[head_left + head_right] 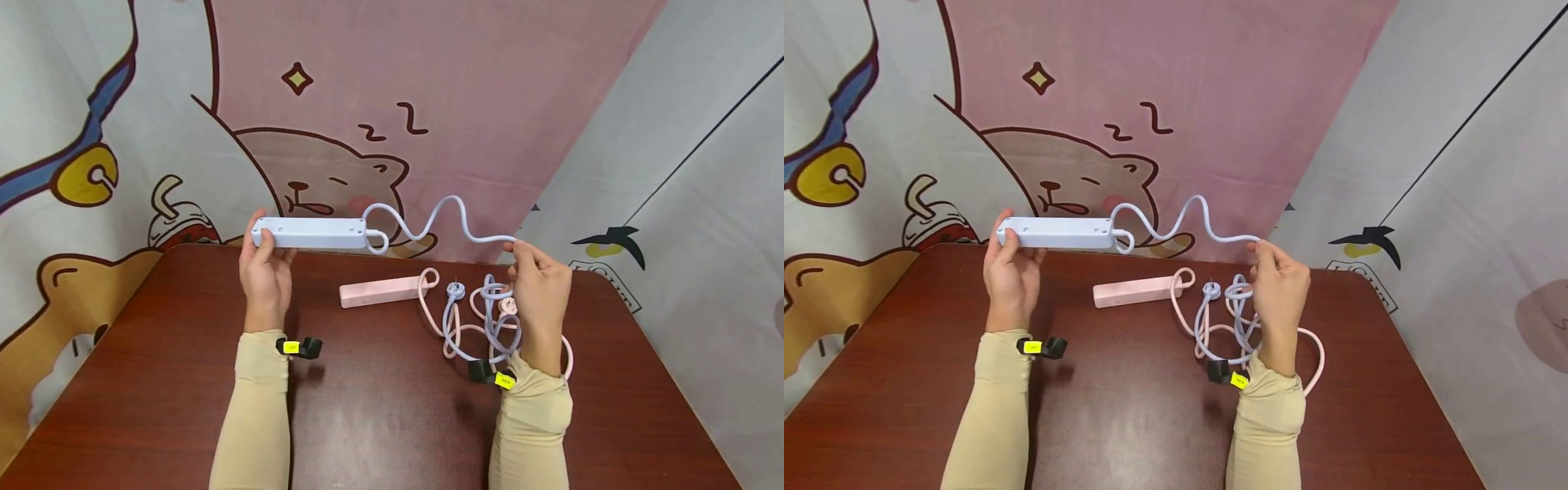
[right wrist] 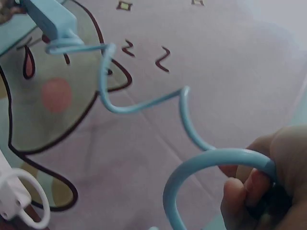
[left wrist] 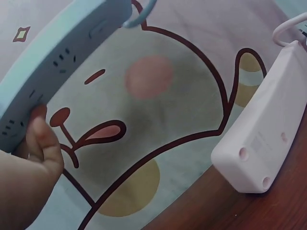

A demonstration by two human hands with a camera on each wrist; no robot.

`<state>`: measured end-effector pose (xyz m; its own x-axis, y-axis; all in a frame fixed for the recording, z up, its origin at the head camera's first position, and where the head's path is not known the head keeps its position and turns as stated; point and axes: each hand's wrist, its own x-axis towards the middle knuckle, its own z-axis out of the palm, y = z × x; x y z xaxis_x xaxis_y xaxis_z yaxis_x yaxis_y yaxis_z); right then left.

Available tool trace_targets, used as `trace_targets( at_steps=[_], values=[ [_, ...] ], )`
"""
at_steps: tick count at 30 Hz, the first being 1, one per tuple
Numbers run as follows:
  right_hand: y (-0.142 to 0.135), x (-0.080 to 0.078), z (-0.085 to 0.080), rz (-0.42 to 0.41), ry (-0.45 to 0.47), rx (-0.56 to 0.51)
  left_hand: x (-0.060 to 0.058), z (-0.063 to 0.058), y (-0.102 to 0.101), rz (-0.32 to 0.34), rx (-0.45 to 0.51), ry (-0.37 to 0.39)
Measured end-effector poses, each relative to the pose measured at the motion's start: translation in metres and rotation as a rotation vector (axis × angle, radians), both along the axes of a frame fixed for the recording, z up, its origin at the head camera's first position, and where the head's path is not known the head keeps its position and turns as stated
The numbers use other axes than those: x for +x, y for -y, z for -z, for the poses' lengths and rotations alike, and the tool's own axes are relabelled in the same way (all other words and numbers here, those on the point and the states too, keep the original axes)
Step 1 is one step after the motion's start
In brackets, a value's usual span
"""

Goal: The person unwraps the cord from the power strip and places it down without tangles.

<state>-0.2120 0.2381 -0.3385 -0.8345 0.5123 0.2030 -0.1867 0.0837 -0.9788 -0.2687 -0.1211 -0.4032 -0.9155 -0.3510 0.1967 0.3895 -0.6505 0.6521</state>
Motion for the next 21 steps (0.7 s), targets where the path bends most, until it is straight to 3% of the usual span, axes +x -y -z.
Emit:
trace_targets(
  at_steps=[6, 12, 17, 21],
  values=[
    [-0.019, 0.0, 0.002, 0.117, 0.115, 0.106, 0.001, 0.001, 0.009, -0.107, 0.054, 0.087],
    [-0.041, 0.001, 0.01, 0.195, 0.26, 0.287, -0.001, 0.005, 0.027, -0.22, 0.116, 0.151],
    [-0.055, -0.003, 0.02, 0.195, 0.39, 0.338, -0.001, 0.012, 0.045, -0.306, 0.127, 0.268],
    [-0.06, -0.007, 0.029, 0.099, 0.474, 0.306, 0.001, 0.016, 0.054, -0.295, 0.076, 0.449]
  ],
)
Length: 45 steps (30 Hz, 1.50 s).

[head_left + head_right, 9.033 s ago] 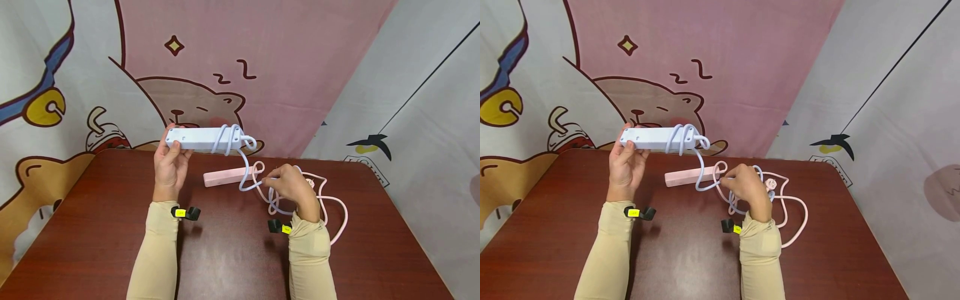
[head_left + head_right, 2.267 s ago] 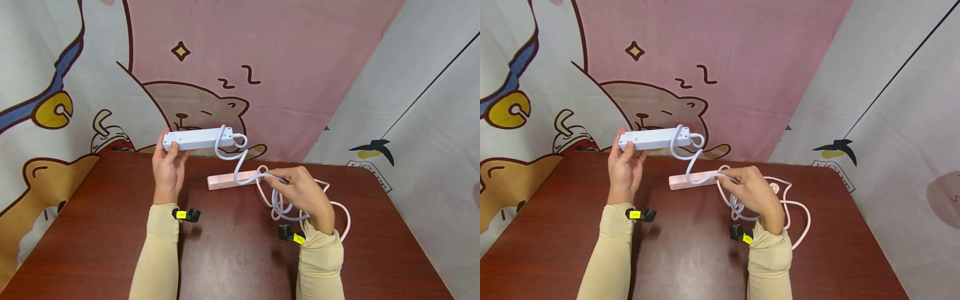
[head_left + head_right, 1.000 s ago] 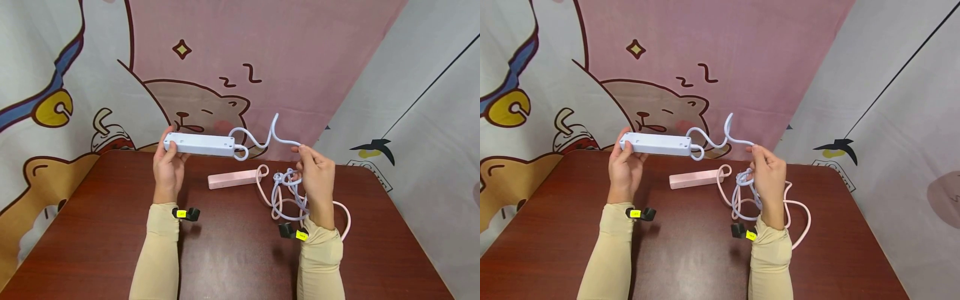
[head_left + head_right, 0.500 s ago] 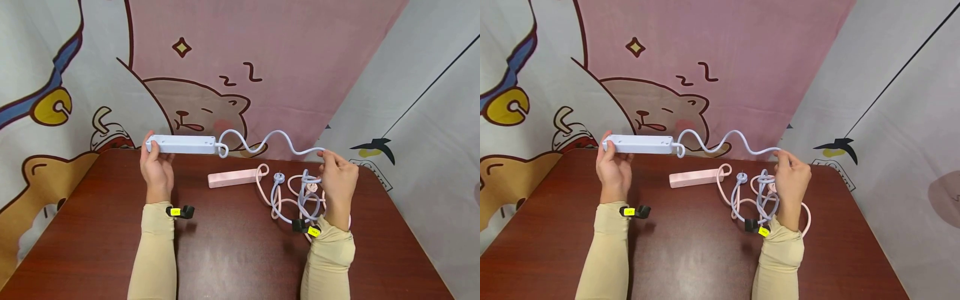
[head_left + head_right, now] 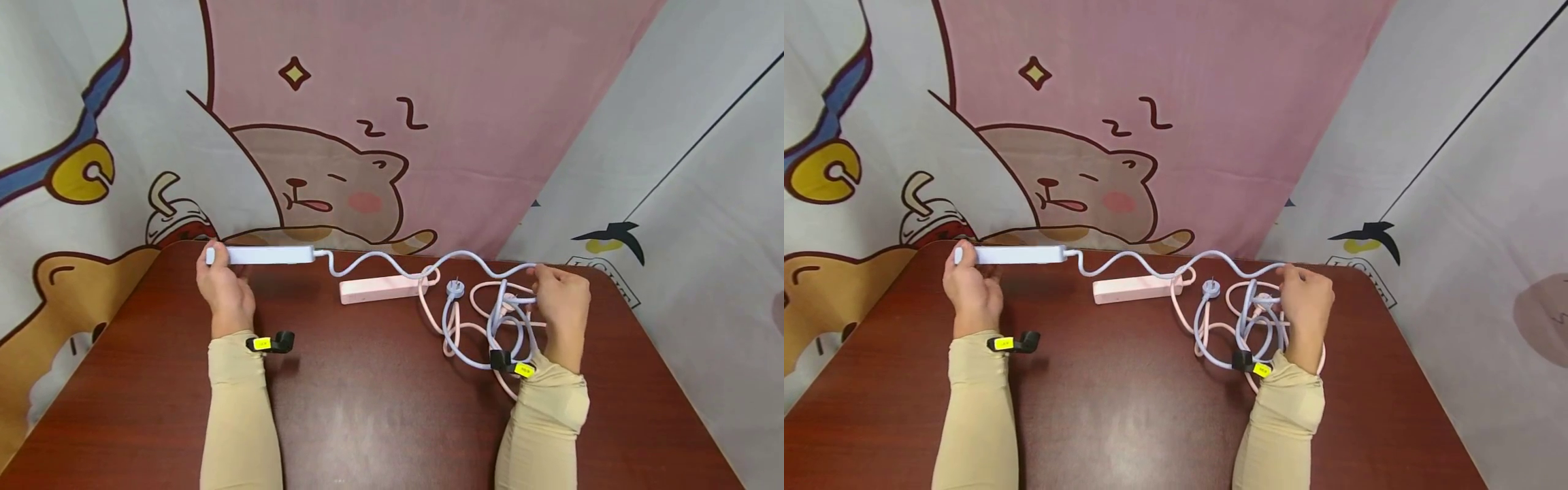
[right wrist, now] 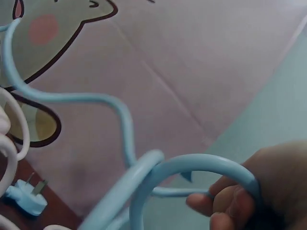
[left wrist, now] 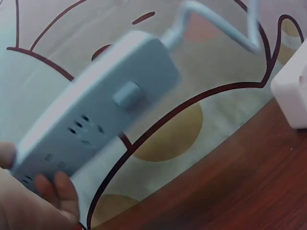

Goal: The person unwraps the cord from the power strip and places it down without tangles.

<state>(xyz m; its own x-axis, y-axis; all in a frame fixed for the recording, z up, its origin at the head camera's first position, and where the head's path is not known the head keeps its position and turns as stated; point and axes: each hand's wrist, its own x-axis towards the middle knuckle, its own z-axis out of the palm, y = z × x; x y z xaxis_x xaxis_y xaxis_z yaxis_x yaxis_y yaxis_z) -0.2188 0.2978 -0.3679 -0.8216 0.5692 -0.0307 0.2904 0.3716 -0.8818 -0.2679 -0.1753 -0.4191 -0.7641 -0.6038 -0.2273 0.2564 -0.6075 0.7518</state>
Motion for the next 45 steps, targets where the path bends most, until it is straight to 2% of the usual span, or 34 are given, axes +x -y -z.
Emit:
trace_targets(
  at_steps=[3, 7, 12, 15, 19, 22, 24, 27, 33, 36, 40, 45],
  values=[
    [0.0, -0.002, 0.005, -0.05, 0.056, -0.021, 0.0, 0.003, 0.004, 0.058, -0.043, 0.133],
    [0.003, -0.004, 0.01, -0.048, 0.08, -0.011, 0.0, 0.008, 0.008, 0.133, -0.061, 0.26],
    [0.011, -0.013, 0.019, -0.006, -0.022, -0.141, 0.0, 0.012, 0.008, 0.223, -0.105, 0.354],
    [0.015, -0.015, 0.022, -0.025, -0.057, -0.242, 0.001, 0.015, 0.007, 0.291, -0.153, 0.394],
    [0.013, -0.014, 0.023, -0.147, 0.027, -0.283, 0.002, 0.017, 0.006, 0.412, -0.288, 0.464],
    [0.011, -0.012, 0.024, -0.244, 0.107, -0.247, 0.004, 0.018, 0.004, 0.492, -0.468, 0.533],
    [0.012, -0.012, 0.024, -0.276, 0.14, -0.202, 0.005, 0.019, 0.003, 0.531, -0.584, 0.564],
    [0.013, -0.011, 0.024, -0.285, 0.16, -0.147, 0.007, 0.019, 0.002, 0.572, -0.689, 0.578],
    [0.013, -0.009, 0.018, -0.306, 0.216, 0.039, 0.01, 0.019, -0.001, 0.622, -0.801, 0.553],
    [0.012, -0.008, 0.017, -0.316, 0.237, 0.092, 0.01, 0.019, -0.003, 0.632, -0.883, 0.54],
    [0.012, -0.007, 0.015, -0.322, 0.253, 0.083, 0.007, 0.02, -0.005, 0.645, -0.945, 0.547],
    [0.012, -0.006, 0.012, -0.329, 0.247, 0.087, 0.005, 0.021, -0.007, 0.65, -0.959, 0.558]
  ],
)
